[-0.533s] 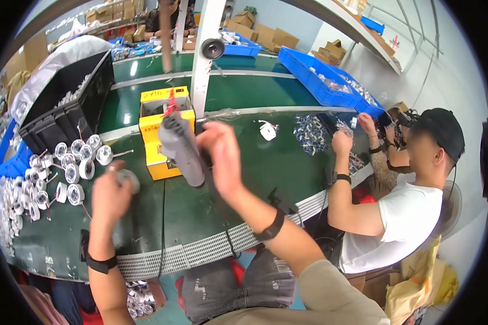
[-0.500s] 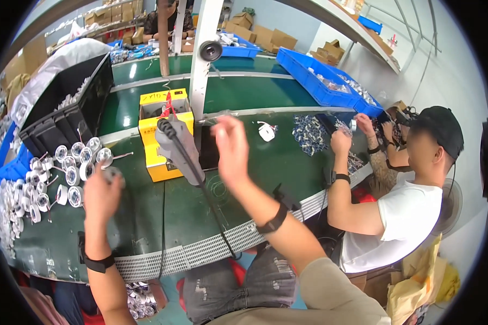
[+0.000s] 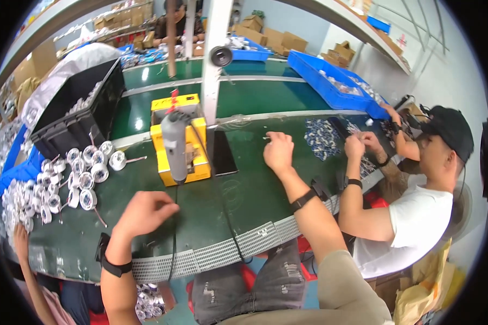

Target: The person picks up a camera housing, inserts a circuit board and wires by hand, and secures them using a power screwdriver. The person then places the assembled unit onto the conveyor belt and reaches for the next housing.

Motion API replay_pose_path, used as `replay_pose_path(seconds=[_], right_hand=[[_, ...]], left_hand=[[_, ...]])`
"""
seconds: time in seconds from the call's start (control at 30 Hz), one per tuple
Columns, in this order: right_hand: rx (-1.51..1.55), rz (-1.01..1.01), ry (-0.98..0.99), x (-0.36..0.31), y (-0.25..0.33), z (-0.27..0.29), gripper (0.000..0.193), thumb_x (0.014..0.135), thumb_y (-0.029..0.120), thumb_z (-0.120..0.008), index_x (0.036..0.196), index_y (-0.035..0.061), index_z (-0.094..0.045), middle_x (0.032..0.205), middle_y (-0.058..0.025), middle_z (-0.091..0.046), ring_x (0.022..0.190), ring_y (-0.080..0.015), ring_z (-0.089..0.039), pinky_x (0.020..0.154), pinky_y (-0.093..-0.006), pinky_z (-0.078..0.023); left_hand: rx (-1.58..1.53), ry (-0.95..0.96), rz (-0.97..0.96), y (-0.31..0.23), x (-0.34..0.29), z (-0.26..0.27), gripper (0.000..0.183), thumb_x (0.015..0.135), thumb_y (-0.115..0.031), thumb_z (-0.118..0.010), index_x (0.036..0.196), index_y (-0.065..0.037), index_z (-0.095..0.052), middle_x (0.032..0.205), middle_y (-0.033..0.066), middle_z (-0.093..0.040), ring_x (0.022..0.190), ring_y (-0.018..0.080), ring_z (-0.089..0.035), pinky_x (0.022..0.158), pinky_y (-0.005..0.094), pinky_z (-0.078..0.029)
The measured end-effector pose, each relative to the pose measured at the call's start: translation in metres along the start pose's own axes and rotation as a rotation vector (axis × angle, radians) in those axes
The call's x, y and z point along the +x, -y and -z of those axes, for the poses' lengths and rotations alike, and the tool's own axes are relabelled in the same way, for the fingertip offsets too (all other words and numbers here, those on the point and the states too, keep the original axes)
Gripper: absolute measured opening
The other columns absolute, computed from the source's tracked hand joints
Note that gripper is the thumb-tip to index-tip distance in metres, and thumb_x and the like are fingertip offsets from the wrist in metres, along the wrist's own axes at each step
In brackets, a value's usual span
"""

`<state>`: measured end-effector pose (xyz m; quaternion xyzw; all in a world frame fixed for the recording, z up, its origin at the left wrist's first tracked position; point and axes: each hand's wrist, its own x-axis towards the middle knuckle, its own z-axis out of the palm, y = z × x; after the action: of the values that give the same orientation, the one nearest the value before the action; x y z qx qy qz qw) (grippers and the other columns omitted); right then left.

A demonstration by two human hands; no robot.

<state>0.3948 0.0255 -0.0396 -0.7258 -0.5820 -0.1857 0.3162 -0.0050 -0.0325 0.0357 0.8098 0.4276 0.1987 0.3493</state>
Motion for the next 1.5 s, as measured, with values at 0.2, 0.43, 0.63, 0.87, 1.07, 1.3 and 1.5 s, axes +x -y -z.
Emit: replay_pose_path(seconds=[0.2, 0.43, 0.63, 0.87, 1.07, 1.3, 1.5], right_hand=[[0.865, -0.183, 0.185, -0.015, 0.069, 0.06, 0.025, 0.089, 0.004, -0.059, 0.113, -0.0014, -0.062, 0.107, -0.0095, -0.066, 0.101, -0.016, -0.062, 0.091, -0.0282, -0.047], [0.879, 0.51, 0.159, -0.085, 0.172, 0.102, 0.046, 0.071, 0.006, -0.078, 0.113, -0.0001, -0.057, 0.1, -0.0133, -0.056, 0.089, -0.0266, -0.061, 0.077, -0.0348, -0.05], [1.0, 0.619, 0.425, -0.041, 0.163, 0.096, 0.062, 0.067, 0.024, -0.083, 0.119, 0.0011, -0.057, 0.109, -0.0128, -0.057, 0.106, -0.0274, -0.055, 0.087, -0.0344, -0.048], [1.153, 0.208, 0.844, -0.054, 0.156, 0.092, 0.023, 0.085, 0.009, -0.068, 0.104, -0.0037, -0.064, 0.093, -0.0095, -0.066, 0.087, -0.0173, -0.063, 0.078, -0.0303, -0.051], [1.426, 0.018, 0.961, -0.063, 0.15, 0.074, 0.009, 0.092, 0.005, -0.06, 0.096, -0.0023, -0.06, 0.085, -0.012, -0.068, 0.079, -0.017, -0.066, 0.074, -0.0312, -0.054], [1.55, 0.002, 0.908, -0.064, 0.147, 0.083, 0.008, 0.084, 0.0, -0.068, 0.088, -0.0028, -0.061, 0.082, -0.0117, -0.066, 0.073, -0.0176, -0.065, 0.066, -0.0282, -0.053], [1.297, 0.107, 0.686, -0.078, 0.156, 0.073, 0.013, 0.077, 0.009, -0.077, 0.078, 0.0009, -0.067, 0.072, -0.0026, -0.063, 0.067, -0.0078, -0.058, 0.058, -0.024, -0.043]], left_hand=[[-0.227, 0.222, -0.209, -0.004, 0.003, -0.039, 0.029, 0.089, -0.019, -0.065, 0.113, -0.002, -0.061, 0.1, 0.0104, -0.068, 0.086, 0.0196, -0.067, 0.077, 0.0312, -0.054], [-1.434, 0.376, 0.006, -0.01, 0.004, -0.066, 0.059, 0.102, -0.033, -0.045, 0.148, -0.002, -0.023, 0.136, 0.0123, -0.045, 0.119, 0.0189, -0.051, 0.101, 0.0339, -0.045], [-1.224, 0.367, 0.066, 0.001, 0.005, -0.047, 0.05, 0.1, -0.028, -0.046, 0.143, -0.004, -0.035, 0.122, 0.0061, -0.055, 0.106, 0.0124, -0.054, 0.078, 0.0264, -0.044], [-0.982, 0.254, 0.138, 0.001, 0.009, -0.037, 0.039, 0.095, -0.024, -0.052, 0.125, 0.0, -0.049, 0.104, 0.0034, -0.06, 0.092, 0.0117, -0.057, 0.079, 0.0256, -0.044], [-1.018, 0.064, 0.124, 0.003, 0.01, -0.037, 0.04, 0.094, -0.026, -0.057, 0.121, 0.004, -0.053, 0.109, 0.0092, -0.062, 0.099, 0.0142, -0.059, 0.088, 0.0285, -0.047], [-1.268, 0.023, 0.186, -0.006, 0.007, -0.033, 0.034, 0.097, -0.023, -0.05, 0.119, 0.002, -0.055, 0.103, 0.0066, -0.062, 0.094, 0.0139, -0.061, 0.079, 0.0281, -0.05], [-1.139, 0.161, 0.289, -0.004, 0.01, -0.034, 0.045, 0.104, -0.035, -0.03, 0.118, 0.001, -0.054, 0.086, 0.0106, -0.065, 0.064, 0.0196, -0.065, 0.044, 0.0255, -0.048]])
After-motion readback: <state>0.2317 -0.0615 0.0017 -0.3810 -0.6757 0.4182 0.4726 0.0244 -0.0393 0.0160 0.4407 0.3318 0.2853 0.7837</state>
